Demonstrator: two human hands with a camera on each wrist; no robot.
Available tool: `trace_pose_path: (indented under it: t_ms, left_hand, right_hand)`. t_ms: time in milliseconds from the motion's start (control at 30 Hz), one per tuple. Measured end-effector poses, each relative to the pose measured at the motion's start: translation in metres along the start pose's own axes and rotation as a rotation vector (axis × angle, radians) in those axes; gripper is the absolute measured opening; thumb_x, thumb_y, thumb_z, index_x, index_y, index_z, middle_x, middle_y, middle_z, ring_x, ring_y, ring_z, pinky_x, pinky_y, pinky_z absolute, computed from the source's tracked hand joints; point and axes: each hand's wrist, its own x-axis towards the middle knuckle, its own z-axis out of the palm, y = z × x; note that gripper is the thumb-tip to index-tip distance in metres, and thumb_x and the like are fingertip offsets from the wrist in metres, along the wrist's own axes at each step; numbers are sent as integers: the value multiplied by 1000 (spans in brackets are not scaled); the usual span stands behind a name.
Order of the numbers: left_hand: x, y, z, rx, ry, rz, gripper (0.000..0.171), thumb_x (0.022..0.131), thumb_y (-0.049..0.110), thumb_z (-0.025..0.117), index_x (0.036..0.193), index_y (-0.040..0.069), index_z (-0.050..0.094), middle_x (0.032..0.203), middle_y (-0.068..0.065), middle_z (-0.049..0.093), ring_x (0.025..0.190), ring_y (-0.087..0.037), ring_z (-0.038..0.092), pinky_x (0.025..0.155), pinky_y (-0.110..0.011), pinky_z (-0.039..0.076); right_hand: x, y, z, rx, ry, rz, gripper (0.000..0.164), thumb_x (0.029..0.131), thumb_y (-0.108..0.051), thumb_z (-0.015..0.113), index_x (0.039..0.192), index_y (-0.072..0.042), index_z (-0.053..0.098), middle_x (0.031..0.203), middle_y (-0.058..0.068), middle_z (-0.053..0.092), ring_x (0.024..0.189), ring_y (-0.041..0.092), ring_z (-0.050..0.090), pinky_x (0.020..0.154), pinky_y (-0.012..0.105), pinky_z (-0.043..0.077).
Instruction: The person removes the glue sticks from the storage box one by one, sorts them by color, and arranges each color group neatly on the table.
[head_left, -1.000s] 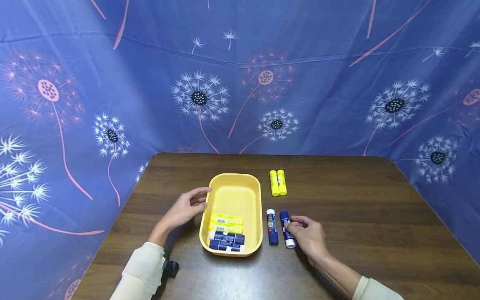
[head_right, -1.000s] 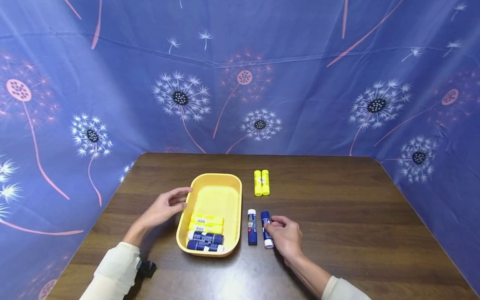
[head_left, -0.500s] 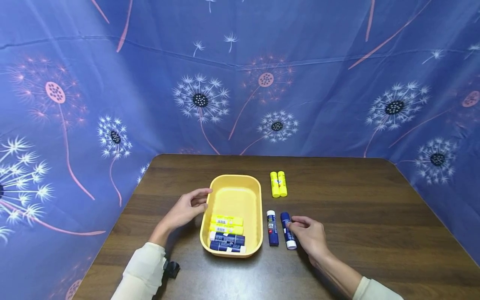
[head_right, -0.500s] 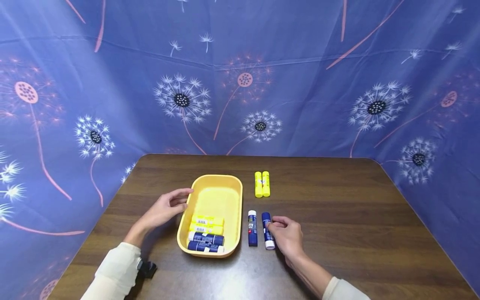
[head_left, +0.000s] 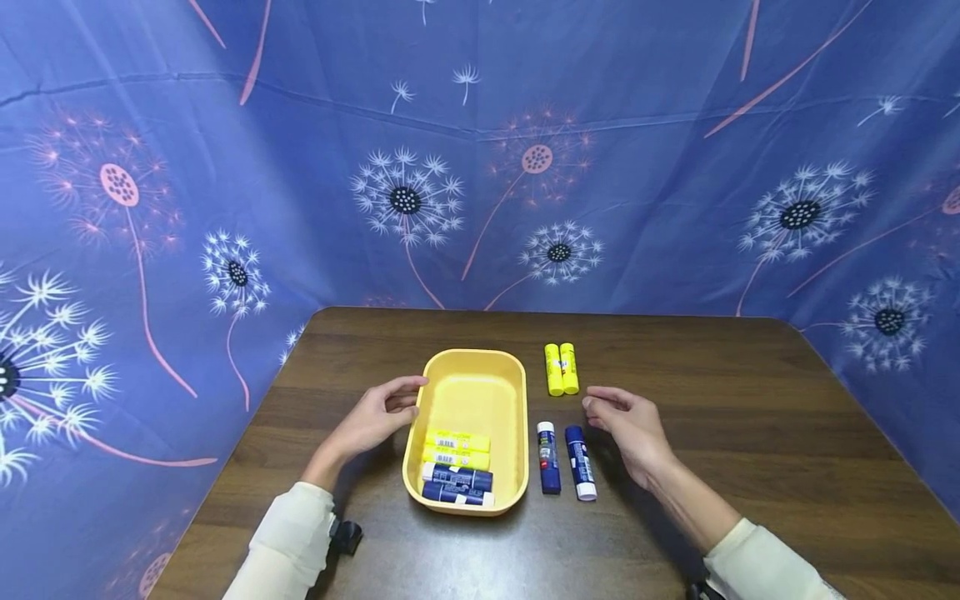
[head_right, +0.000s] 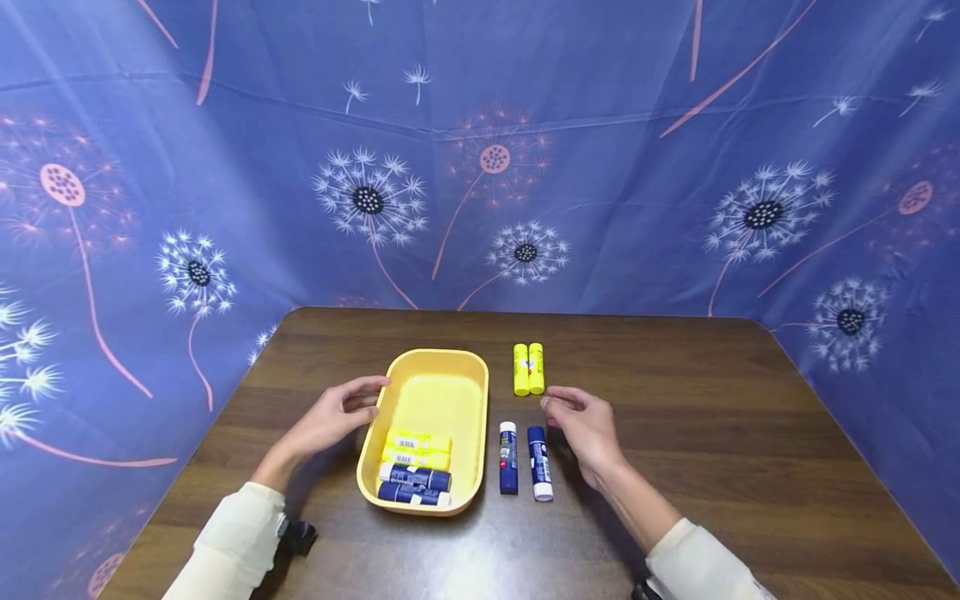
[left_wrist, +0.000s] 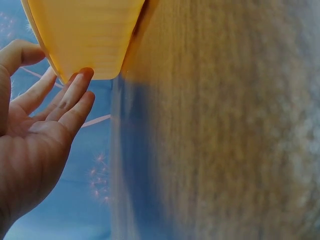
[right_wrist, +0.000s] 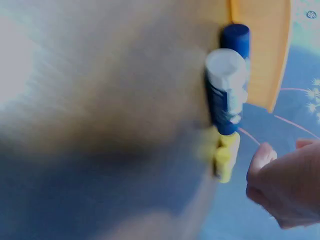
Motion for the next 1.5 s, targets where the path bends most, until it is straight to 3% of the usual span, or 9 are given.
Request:
trace_pose_path:
  t_ms: [200,333,500,733,833,1100,1500]
  left_hand:
    - [1,0,0,2,-4,6,53,98,4,63,149,3,51,148,-24,56,133,-40,61,108,-45,55]
    - [2,0,1,-4,-4,0,53,98,5,64,149,4,51,148,-22,57,133,-39,61,106,-43,57]
    - [5,-1,5,-7,-12,0,52,98,5,64,148,6,52,149,-21,57,133,-38,61,106,-43,57]
    - [2,-4,3,-1,2,13,52,97,3,63,148,4,53,148,-23,57,132,-39,61,108,-46,55]
    - [2,-5,3,-3,1,19,52,97,2,63,147,3,52,147,-23,57,132,-40,61,108,-46,55]
    - [4,-4,3,-1,5,15,52,97,3,63,148,4,52,148,-22,57,133,-40,61,109,-48,54]
    - [3,-5,2,1,12,11,53,97,4,62,149,3,51,148,-23,57,132,-39,62,108,-45,55]
  right_hand:
    - [13,-22,13,-7,-166,-99,46,98,-8,66,138,12,56,107,2,71,93,3,69,93,29,61]
    - [18,-32,32,-47,-227,-155,44,94,-9,70,133,8,62,111,12,73,95,6,68,88,23,60]
    - [18,-42,52,-83,-300,-199,41,93,-10,73,130,4,66,122,26,68,98,10,68,91,27,60]
    - [21,-49,79,-98,-461,-187,36,93,-8,74,127,0,69,113,12,74,99,12,71,92,28,61]
    - [22,-48,89,-106,-516,-188,37,92,-9,75,128,2,69,113,14,74,98,12,71,94,30,61]
    - [26,-47,113,-121,-579,-181,37,91,-6,74,127,2,69,110,15,74,94,11,70,94,32,62]
    - [30,-33,135,-208,-590,-107,33,89,-1,72,120,8,70,95,11,74,85,11,67,79,21,56]
